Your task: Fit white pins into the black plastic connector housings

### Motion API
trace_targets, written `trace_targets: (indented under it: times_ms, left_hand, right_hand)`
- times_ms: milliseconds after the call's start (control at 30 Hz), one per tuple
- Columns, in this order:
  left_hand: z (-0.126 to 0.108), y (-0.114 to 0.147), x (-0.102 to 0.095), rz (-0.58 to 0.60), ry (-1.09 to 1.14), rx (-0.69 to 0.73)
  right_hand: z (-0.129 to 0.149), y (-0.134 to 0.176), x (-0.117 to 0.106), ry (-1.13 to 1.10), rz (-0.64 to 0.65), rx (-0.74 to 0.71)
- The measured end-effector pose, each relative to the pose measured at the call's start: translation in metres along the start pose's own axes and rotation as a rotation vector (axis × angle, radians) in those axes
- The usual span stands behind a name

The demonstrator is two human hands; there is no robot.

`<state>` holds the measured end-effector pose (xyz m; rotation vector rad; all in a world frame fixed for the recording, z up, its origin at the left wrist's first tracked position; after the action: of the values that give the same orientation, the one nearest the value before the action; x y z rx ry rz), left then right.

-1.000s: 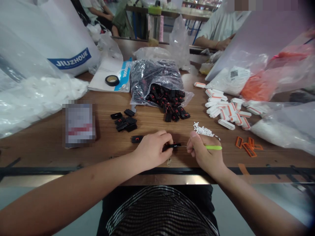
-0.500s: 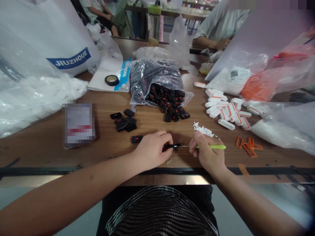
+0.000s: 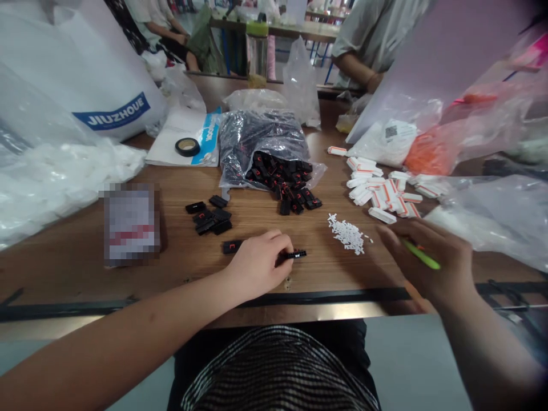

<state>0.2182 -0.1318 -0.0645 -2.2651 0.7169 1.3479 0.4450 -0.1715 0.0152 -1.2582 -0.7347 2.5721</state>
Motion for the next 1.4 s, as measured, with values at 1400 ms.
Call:
trace_targets:
  times_ms: [1400]
  left_hand:
    - [0.034, -0.001, -0.074, -0.254, -0.609, -0.102]
  right_hand:
    - [0.011, -0.061, 0.128, -0.009, 0.611, -0.073]
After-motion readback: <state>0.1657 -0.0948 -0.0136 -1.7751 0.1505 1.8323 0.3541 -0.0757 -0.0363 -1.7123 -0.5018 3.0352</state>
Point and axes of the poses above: each hand's wrist, its own y-axis away from the middle knuckle, its own x-axis out of the palm, z = x × y, the point moved 10 cm from there along -y, towards the middle knuckle, and after that the axes turned 13 degrees about -y, right-handed, at the moved point
